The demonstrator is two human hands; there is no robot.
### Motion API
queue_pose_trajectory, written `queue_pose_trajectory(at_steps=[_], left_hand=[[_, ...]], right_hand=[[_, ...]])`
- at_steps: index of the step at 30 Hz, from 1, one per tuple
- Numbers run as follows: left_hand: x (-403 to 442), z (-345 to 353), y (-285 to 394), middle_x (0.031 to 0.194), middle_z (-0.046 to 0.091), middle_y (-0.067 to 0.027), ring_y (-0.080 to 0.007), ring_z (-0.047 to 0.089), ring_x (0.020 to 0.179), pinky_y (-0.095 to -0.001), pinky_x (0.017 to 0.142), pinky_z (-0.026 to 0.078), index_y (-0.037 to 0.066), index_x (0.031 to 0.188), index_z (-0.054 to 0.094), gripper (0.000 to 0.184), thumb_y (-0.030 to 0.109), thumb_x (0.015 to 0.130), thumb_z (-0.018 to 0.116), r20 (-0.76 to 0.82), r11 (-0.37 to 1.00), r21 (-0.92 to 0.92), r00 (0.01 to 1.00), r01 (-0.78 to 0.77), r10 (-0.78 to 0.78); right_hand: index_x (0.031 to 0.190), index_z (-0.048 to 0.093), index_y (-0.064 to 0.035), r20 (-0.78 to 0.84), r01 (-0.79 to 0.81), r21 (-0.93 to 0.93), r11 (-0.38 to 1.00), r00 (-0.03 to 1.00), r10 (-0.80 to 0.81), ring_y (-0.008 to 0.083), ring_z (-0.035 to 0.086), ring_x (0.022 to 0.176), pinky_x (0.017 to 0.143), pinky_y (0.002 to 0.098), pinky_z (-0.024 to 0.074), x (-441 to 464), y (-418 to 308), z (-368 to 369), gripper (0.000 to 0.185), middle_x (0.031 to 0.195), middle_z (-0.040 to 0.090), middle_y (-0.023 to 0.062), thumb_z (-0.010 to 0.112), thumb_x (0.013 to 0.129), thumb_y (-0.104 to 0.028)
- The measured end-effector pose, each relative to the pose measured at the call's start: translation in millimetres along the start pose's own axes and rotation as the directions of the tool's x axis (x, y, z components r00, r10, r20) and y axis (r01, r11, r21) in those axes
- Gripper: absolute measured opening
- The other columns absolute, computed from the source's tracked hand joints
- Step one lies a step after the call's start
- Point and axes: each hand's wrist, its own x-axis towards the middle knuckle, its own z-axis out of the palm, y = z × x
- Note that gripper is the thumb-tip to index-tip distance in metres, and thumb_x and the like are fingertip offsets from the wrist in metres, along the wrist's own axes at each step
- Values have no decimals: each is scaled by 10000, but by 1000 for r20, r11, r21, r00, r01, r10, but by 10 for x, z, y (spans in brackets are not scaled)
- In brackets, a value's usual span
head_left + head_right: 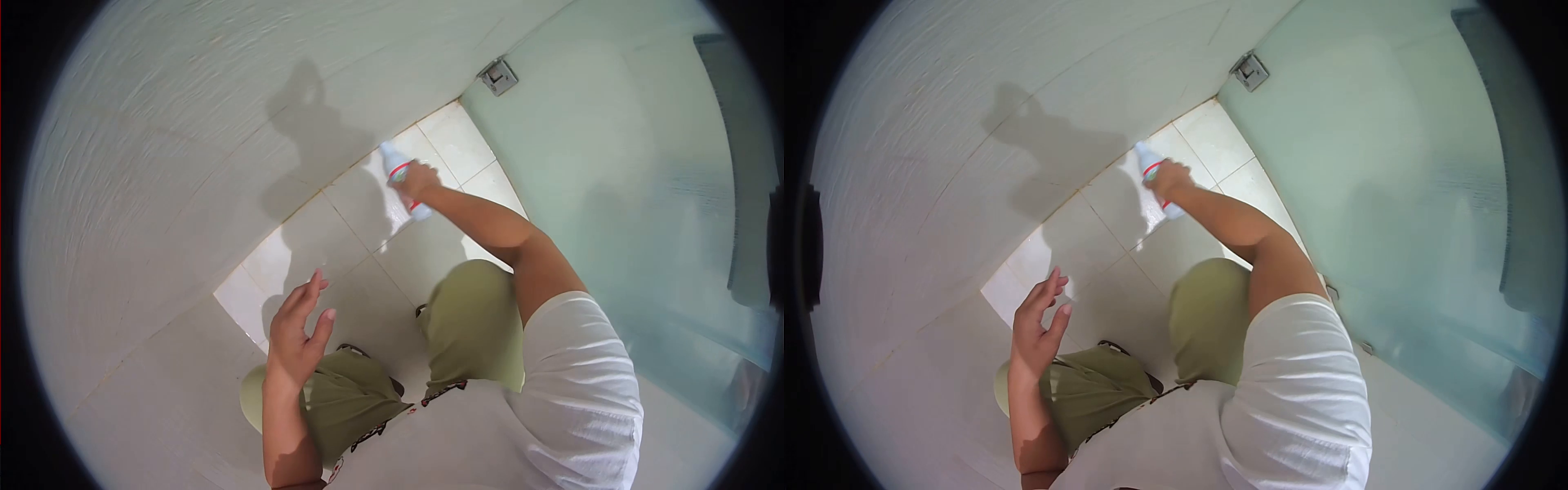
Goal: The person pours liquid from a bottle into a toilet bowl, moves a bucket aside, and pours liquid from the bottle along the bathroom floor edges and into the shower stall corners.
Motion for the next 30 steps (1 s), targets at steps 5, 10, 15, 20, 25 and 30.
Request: queue_pose_trajectory(at_steps=[5,10,15,20,25,30], left_hand=[[47,-24,-64,1111,593,-130,-268,572,988,-317,871,439,53,1301,462,495,86,825,593,67,989,47,988,-139,136],[163,136,-434,1106,598,-120,-278,578,986,-313,861,444,42,1275,481,472,157,834,604,113,980,114,982,-165,153],[280,47,-610,1077,612,-132,-276,582,968,-319,819,456,20,1199,543,426,239,840,609,316,981,151,946,-126,73],[4,-305,-409,1055,627,-151,-287,592,883,-329,761,464,-8,1094,597,396,288,832,618,434,982,190,896,7,-91],[-64,-277,-569,1042,629,-168,-296,598,886,-343,770,465,-17,995,625,377,319,824,618,389,994,105,921,-24,-19],[-85,-280,-592,1019,635,-175,-303,597,892,-346,782,461,-15,958,634,380,338,816,620,374,994,101,927,-32,-8]], right_hand=[[1153,489,36,77,3,-46,999,997,1,325,556,1071,919,389,425,-171,-314,27,827,1107,582,199,659,658,-604],[1130,483,38,-37,-171,44,984,984,173,314,572,1033,905,383,428,141,36,10,861,1090,587,195,674,625,-632],[1112,508,1,-44,-54,93,994,997,59,318,573,1026,925,414,416,-158,-656,653,774,1093,583,198,681,647,-593],[1109,525,-35,138,51,171,984,988,-75,308,556,1085,904,395,472,-1039,-1660,837,643,1125,585,153,716,669,-463],[1119,507,-3,12,-46,124,991,999,45,303,587,1011,866,406,470,-733,-1314,794,712,1065,607,161,703,679,-526],[1093,497,25,-5,-51,142,989,999,52,304,598,992,877,391,463,-726,-1279,811,791,1030,613,195,702,635,-587]])
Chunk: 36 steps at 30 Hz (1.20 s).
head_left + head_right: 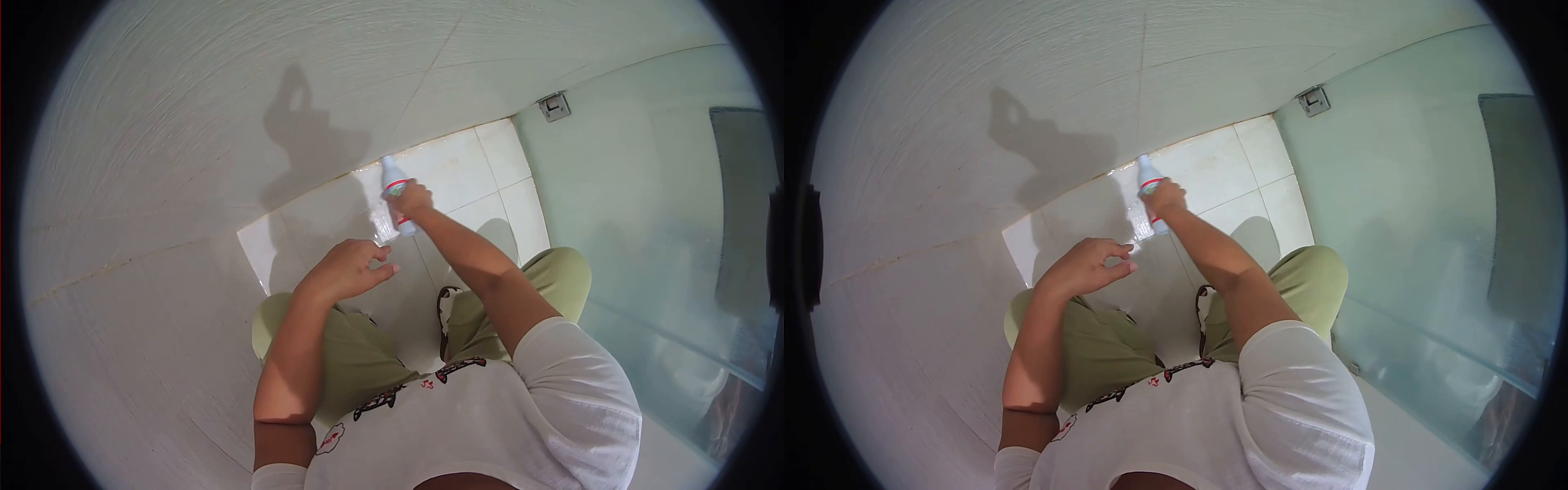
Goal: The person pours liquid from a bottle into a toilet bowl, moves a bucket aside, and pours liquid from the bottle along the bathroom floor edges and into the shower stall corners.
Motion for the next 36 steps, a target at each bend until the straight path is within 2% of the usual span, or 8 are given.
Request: queue_pose_trajectory(at_steps=[4,8,12,14,16,24,34,36], left_hand=[[-17,20,-101,1087,624,-171,-300,595,925,-350,802,459,-16,950,636,376,334,813,624,4,1000,23,1000,14,-14],[-76,-5,-34,1157,601,-161,-292,590,970,-350,831,455,-15,947,639,371,330,813,628,-41,999,-29,998,44,-45],[-49,-29,-33,1166,598,-158,-284,593,986,-343,841,455,-14,944,643,374,335,811,629,-19,999,-26,999,30,-30],[-44,-105,11,1179,592,-156,-274,601,979,-332,840,458,-14,944,645,382,343,812,626,70,978,-23,976,206,-204],[-21,-90,-66,1159,603,-155,-264,607,959,-331,830,460,-14,940,646,384,348,812,624,46,984,-39,984,172,-170],[-15,-136,-162,1007,660,-151,-237,615,910,-324,823,455,19,962,662,419,408,823,590,207,981,21,959,192,-192],[-96,-137,-41,909,665,-124,-228,600,828,-324,775,454,55,999,665,411,416,825,576,244,979,9,949,205,-201],[-142,-154,-86,910,665,-125,-231,602,831,-324,775,455,60,1004,665,403,409,825,574,258,975,24,941,223,-221]], right_hand=[[1071,512,26,88,244,40,969,965,-246,357,577,1003,885,409,455,-330,-496,468,670,1005,612,206,713,649,-455],[1061,504,38,168,212,122,970,958,-231,363,591,978,865,410,471,-635,-811,511,648,1005,616,196,739,644,-398],[1065,499,42,43,204,218,954,975,-218,346,616,939,830,408,488,-435,-372,409,667,991,623,213,740,648,-419],[1060,503,43,31,174,178,968,983,-182,341,619,929,821,402,491,-377,-185,145,661,984,624,216,732,655,-426],[1056,506,44,16,145,129,981,989,-149,336,623,918,812,397,494,-394,-39,-154,656,978,625,219,724,663,-433],[1004,534,56,29,390,96,916,919,-394,311,650,821,732,374,509,-1505,-295,-1762,632,854,643,207,692,693,-472],[971,550,78,87,290,95,952,951,-298,317,654,783,706,375,513,-958,-178,-1247,618,848,640,230,664,719,-475],[968,546,81,-31,330,55,942,944,-329,323,654,779,698,378,515,-1033,-139,-1299,618,842,639,234,657,725,-476]])
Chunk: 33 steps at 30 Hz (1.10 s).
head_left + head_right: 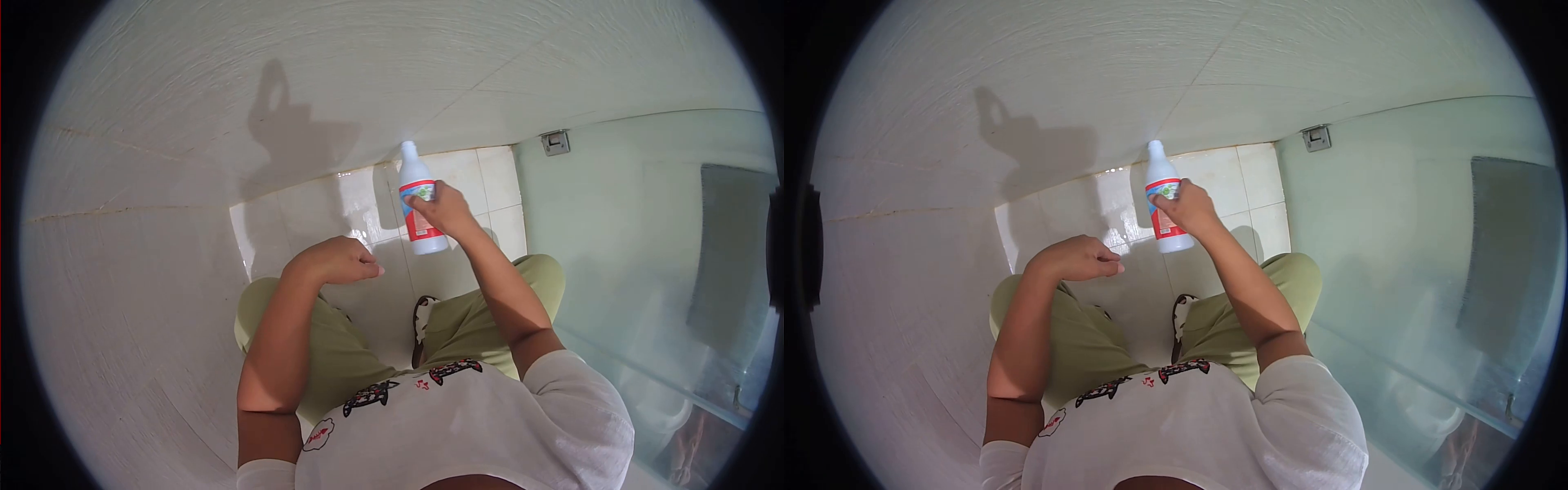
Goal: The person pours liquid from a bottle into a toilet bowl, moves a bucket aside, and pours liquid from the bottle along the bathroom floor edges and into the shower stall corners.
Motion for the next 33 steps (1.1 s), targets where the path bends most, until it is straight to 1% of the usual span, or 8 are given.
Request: queue_pose_trajectory(at_steps=[4,9,15,18,23,26,31,33], left_hand=[[44,-10,-92,914,664,-130,-242,606,838,-321,776,457,51,1012,659,402,397,831,565,-23,999,-6,999,-37,37],[56,59,-43,1005,661,-130,-261,616,858,-332,789,461,27,1032,647,424,392,835,561,-56,1000,-9,998,-20,20],[101,136,-78,864,653,-177,-296,605,761,-350,736,468,-9,1059,630,480,393,802,575,-163,990,-11,977,-140,137],[50,50,38,1100,633,-129,-277,627,862,-339,773,474,15,1095,618,458,387,833,568,-88,1000,13,996,-21,22],[68,91,74,915,658,-141,-254,610,804,-311,750,464,19,1143,595,477,373,823,602,-167,999,-10,985,-47,45],[42,123,48,904,659,-139,-237,598,802,-300,755,456,18,1152,590,469,355,826,608,-186,999,-33,982,-35,29],[43,148,115,888,660,-128,-228,596,776,-295,743,454,-3,1139,589,460,329,821,615,-187,999,-31,982,-17,11],[77,146,117,867,661,-123,-227,597,734,-295,717,459,-22,1130,585,467,321,814,618,-195,999,-6,980,-40,38]], right_hand=[[940,533,62,-10,22,50,999,1000,-22,333,653,779,708,385,515,-126,-83,-104,588,821,643,224,681,710,-458],[963,528,61,11,-10,-46,999,1000,10,337,646,820,734,392,509,417,316,663,606,871,641,224,682,715,-471],[1053,511,59,65,-113,-88,990,991,119,337,634,886,775,387,509,865,644,1132,721,951,636,214,697,674,-525],[1090,506,65,88,-153,-116,981,983,163,329,629,916,789,373,506,921,696,1101,792,973,636,208,711,642,-556],[1055,560,53,55,-190,-141,972,978,199,307,634,923,793,358,507,1105,1139,654,815,1000,638,203,721,591,-597],[998,629,19,15,-365,-156,918,928,372,275,648,906,784,349,515,1209,1468,258,767,1017,645,184,714,563,-607],[1025,606,5,-261,-445,-192,875,882,391,263,658,876,775,338,524,1340,2087,-148,649,971,657,167,736,618,-484],[1024,602,3,-208,-420,-220,880,902,379,268,658,876,774,338,525,1310,2123,-415,627,967,658,163,739,625,-462]])
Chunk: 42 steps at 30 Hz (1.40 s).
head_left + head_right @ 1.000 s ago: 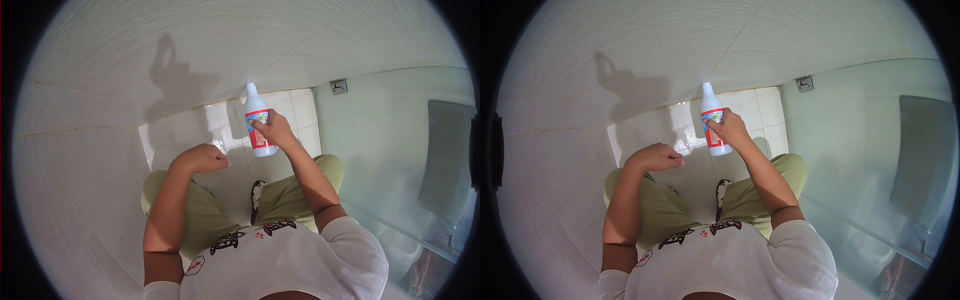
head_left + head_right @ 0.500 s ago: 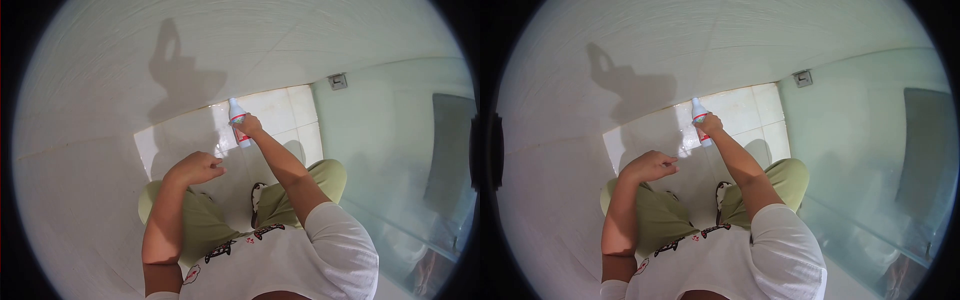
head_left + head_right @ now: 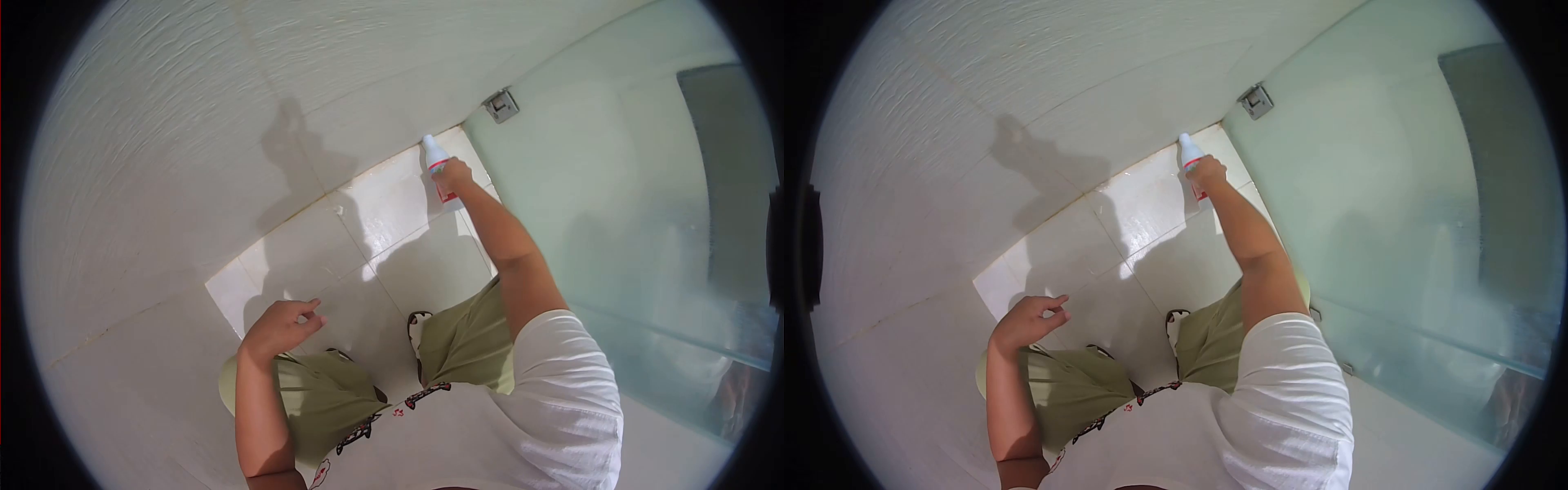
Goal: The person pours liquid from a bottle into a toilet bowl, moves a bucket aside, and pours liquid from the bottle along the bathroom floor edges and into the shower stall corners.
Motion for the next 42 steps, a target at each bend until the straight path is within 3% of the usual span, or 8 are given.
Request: queue_pose_trajectory(at_steps=[5,8,17,20,24,26,32,42], left_hand=[[62,-57,43,964,662,-111,-224,595,824,-304,773,452,35,1177,580,461,331,825,614,-4,997,9,997,80,-80],[97,-59,121,961,662,-107,-219,594,835,-309,775,451,40,1180,581,469,341,822,613,1,997,-4,997,79,-79],[92,10,26,934,660,-100,-189,574,792,-297,759,449,19,1158,581,440,303,826,628,2,997,-17,997,73,-73],[54,8,-68,899,658,-96,-184,566,762,-293,730,449,5,1142,584,422,286,830,626,-22,1000,-20,1000,-13,12],[-5,4,6,872,657,-96,-188,561,733,-295,696,446,6,1135,588,413,277,826,631,-42,999,-36,999,31,-32],[-5,15,-3,847,652,-149,-277,575,656,-334,618,447,-26,1106,585,420,275,815,613,-82,997,-36,994,-69,66],[-6,65,-30,882,650,-136,-294,571,726,-350,679,447,-19,1122,580,428,269,807,614,-67,998,16,996,-61,62],[-132,119,45,875,628,-125,-316,557,825,-368,764,440,14,1116,591,411,269,796,626,-123,999,38,992,-23,27]], right_hand=[[994,599,7,126,78,-28,997,989,-74,294,655,848,752,353,522,-430,34,-969,562,941,654,184,729,650,-418],[985,595,19,37,100,-27,995,994,-99,302,653,838,746,361,518,-663,87,-1344,553,923,654,192,723,657,-408],[967,599,22,24,165,23,986,986,-165,318,649,844,748,370,514,-91,205,-406,560,910,654,202,743,637,-407],[947,614,15,115,155,-18,988,982,-152,316,649,847,745,369,515,-121,200,-636,544,896,655,203,747,631,-407],[939,624,15,112,154,-53,987,983,-148,312,649,845,738,366,516,-309,134,-930,531,885,659,195,740,638,-407],[977,619,26,189,183,-206,961,971,-145,305,650,847,739,367,516,-244,51,-888,559,893,661,187,729,653,-416],[1012,632,-31,317,245,-230,942,934,-166,281,654,848,735,363,519,244,46,-139,534,939,664,155,719,666,-429],[1020,640,-71,89,10,-83,996,996,-3,270,657,845,728,358,520,757,371,-135,513,963,665,138,715,668,-437]])
